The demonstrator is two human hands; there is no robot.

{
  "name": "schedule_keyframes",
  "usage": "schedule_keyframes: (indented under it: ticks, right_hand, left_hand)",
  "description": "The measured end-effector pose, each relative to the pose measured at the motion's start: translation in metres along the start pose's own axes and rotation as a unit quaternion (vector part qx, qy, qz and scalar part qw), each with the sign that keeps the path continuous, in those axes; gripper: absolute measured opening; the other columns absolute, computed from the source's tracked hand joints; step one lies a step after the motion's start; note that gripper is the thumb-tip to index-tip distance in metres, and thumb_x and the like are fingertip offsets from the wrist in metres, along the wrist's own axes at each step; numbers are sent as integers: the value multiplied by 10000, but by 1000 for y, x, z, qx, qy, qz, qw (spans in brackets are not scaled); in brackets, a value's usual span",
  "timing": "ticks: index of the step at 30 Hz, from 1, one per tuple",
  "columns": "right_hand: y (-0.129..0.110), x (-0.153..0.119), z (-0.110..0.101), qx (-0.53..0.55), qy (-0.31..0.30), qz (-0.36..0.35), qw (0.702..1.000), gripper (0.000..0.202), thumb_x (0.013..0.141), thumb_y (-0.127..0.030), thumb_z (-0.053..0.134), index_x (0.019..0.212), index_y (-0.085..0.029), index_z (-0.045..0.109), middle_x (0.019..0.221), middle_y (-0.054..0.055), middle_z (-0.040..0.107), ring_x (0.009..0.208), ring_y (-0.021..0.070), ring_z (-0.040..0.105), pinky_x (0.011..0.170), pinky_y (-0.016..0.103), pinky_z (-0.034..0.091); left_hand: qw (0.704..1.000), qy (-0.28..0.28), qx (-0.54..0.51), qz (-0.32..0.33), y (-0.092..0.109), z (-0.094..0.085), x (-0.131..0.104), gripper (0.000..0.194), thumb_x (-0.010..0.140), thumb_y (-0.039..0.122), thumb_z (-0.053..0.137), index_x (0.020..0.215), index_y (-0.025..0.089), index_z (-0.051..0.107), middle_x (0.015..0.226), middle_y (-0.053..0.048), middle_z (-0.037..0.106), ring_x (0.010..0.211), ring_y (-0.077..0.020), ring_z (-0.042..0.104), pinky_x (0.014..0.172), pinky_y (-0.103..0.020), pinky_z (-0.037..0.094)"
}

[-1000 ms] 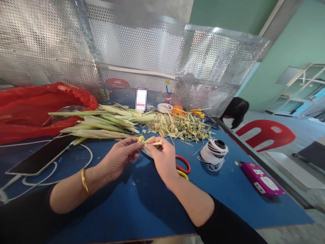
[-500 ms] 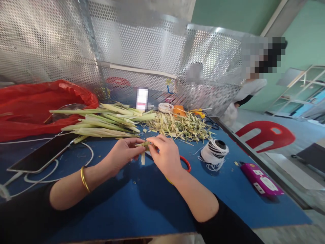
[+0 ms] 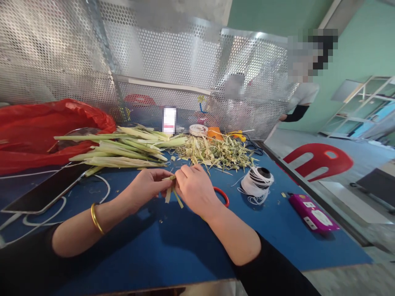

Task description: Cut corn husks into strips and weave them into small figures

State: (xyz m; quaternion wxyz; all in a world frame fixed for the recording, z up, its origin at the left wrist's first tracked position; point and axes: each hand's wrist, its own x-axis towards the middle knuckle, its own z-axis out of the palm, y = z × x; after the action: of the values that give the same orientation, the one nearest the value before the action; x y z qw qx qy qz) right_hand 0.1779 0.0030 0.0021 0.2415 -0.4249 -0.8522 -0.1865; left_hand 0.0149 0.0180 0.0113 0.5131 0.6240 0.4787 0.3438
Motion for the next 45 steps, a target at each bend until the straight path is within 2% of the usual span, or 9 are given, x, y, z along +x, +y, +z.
schedule_keyframes:
  ticks: [6, 10, 17, 23, 27, 30, 33, 37, 45]
  right_hand:
    - [-3, -2, 7, 134, 15, 116, 984, 92, 770, -105, 532, 778, -196, 538, 756, 11, 579, 660, 151, 530, 655, 276, 385]
    - [-5, -2, 6, 112, 28, 81, 990, 84, 826, -123, 504, 790, -192, 534, 763, 25, 578, 682, 165, 523, 696, 298, 383]
    - [-6, -1, 4, 92, 2, 58, 994, 199, 935, -182, 407, 806, -179, 559, 758, 40, 573, 683, 167, 516, 726, 305, 378]
    - [-3, -2, 6, 141, 1, 94, 986, 180, 923, -200, 467, 846, -184, 629, 790, 44, 638, 731, 175, 582, 763, 326, 400]
    - [12, -2, 3, 227, 60, 175, 956, 202, 916, -219, 483, 1039, -223, 643, 999, 57, 683, 887, 197, 631, 783, 313, 452]
    - [24, -2, -4, 192, 90, 194, 958, 168, 890, -200, 512, 952, -218, 666, 941, 50, 693, 856, 203, 639, 768, 322, 458]
    - [28, -1, -9, 164, 76, 178, 967, 107, 826, -155, 587, 870, -216, 663, 827, 23, 694, 788, 195, 640, 770, 338, 449]
    - [23, -1, -8, 235, 38, 157, 959, 130, 791, -134, 624, 882, -221, 654, 783, 3, 692, 747, 172, 640, 743, 310, 472]
    - [5, -2, -1, 234, 111, -4, 966, 156, 880, -147, 555, 934, -218, 683, 859, 44, 711, 781, 161, 634, 755, 305, 469]
  left_hand:
    - [999, 9, 31, 17, -4, 0, 0, 137, 658, 235, 591, 713, 162, 694, 528, 12, 610, 491, -111, 546, 475, -193, 388]
    - [1000, 9, 26, -4, -2, 0, -1, 137, 638, 212, 577, 689, 159, 692, 491, 16, 587, 473, -112, 531, 459, -192, 376]
    - [998, 11, 47, 36, -15, -3, 5, 188, 673, 260, 579, 743, 177, 732, 533, 11, 616, 485, -113, 527, 468, -194, 380]
    - [1000, 9, -3, 13, -13, -2, 4, 157, 680, 269, 611, 694, 158, 721, 542, 1, 618, 479, -98, 503, 473, -194, 381]
    - [994, 17, -102, -32, -1, -6, 5, 173, 661, 298, 681, 706, 133, 709, 565, -11, 637, 492, -91, 530, 530, -208, 436]
    - [984, 32, -166, -52, 3, -11, 7, 215, 637, 319, 725, 708, 118, 695, 597, -32, 657, 518, -106, 569, 568, -227, 469]
    - [973, 52, -215, -63, 4, -14, 9, 222, 630, 316, 738, 697, 112, 680, 603, -38, 660, 522, -107, 579, 561, -219, 469]
    - [959, 54, -265, -89, 3, -16, 10, 183, 633, 286, 738, 644, 122, 658, 575, -20, 642, 508, -92, 566, 549, -205, 465]
    - [951, 36, -291, -99, 3, -9, 6, 166, 628, 253, 734, 614, 123, 631, 563, -13, 631, 511, -91, 564, 559, -213, 458]
